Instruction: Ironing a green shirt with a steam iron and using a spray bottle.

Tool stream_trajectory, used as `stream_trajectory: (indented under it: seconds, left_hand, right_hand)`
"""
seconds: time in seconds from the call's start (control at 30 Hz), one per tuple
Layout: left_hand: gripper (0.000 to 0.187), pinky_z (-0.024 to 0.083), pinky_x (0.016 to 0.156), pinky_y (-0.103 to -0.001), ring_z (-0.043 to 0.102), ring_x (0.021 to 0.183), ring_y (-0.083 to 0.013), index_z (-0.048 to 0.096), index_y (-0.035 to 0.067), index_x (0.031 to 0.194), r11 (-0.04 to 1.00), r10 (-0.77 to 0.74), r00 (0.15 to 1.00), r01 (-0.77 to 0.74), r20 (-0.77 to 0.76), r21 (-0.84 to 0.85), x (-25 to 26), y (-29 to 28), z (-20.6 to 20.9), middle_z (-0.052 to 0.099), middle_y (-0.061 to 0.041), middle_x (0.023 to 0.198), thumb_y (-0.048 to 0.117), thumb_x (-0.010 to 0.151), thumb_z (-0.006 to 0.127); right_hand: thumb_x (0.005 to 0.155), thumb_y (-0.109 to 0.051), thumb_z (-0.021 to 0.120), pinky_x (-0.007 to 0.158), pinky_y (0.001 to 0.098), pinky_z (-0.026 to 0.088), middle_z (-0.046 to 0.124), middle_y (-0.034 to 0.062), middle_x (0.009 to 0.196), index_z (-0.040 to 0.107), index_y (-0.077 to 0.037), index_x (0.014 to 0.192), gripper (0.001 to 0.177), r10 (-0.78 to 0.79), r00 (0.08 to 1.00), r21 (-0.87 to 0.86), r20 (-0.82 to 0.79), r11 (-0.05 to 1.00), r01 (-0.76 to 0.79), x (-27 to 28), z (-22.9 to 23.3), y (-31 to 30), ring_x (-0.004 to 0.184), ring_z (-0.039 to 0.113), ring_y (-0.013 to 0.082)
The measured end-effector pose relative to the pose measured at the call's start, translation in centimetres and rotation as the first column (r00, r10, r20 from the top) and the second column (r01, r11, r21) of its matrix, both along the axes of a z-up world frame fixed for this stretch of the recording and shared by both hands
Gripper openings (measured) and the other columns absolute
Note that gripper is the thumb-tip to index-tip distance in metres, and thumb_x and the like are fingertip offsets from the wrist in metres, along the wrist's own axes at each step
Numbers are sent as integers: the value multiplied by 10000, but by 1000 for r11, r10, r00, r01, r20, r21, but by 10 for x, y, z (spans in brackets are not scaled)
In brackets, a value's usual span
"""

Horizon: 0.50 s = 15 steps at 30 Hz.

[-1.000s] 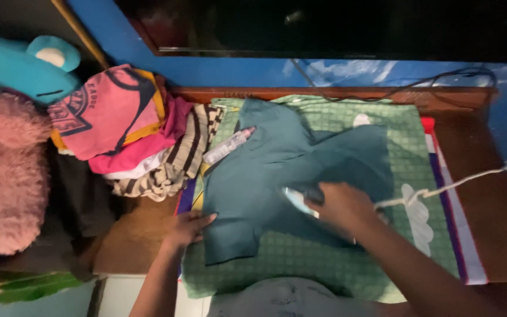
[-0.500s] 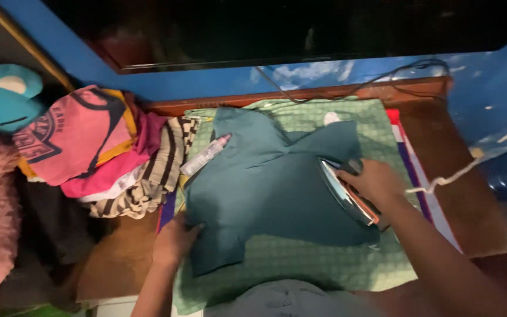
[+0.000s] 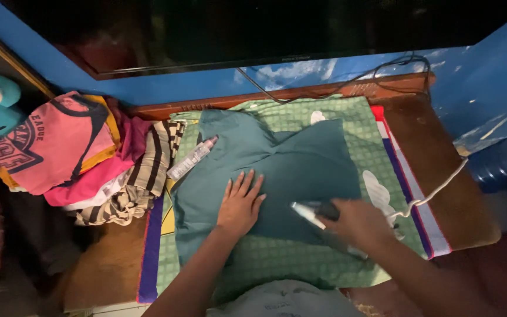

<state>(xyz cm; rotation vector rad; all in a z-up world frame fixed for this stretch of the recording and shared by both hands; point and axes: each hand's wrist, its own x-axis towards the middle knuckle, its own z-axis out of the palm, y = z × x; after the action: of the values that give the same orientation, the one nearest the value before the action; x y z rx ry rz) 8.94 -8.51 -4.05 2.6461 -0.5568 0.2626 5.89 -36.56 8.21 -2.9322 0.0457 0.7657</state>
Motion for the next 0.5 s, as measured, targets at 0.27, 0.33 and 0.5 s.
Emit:
stream_trajectory:
  seconds: [0.27,0.33,0.5]
  left_hand:
    - [571,196,1204,-538,289,1492,-297,404,183,1554,991,32,999,-32,3,131,1,-2,-3,364,-94,1608,411,1033,457]
    - [564,206,1226,-521,295,1510,-279,401,205,1561,992,44,999,-44,3,120,0,-1,-2,364,-66,1630,412,1038,438]
    - [559,203,1216,-526,286,1509,-300,398,181,1561,990,29,1000,-29,2,135,0,0,1,348,-86,1626,400,1049,439]
  right_hand:
    - [828,-734,640,778,474,591,760,151,898,752,-92,958,664,-139,972,6,191,990,140,55,1,-33,883,750,346]
    - [779,-687,697,752,467,602,754,157,897,738,-84,960,631,-156,978,97,135,985,144,57,-11,-39,832,770,331]
    - [777,-698,655,777,475,583,774,145,920,754,-139,947,593,-41,995,62,88,997,35,23,11,-24,884,750,337]
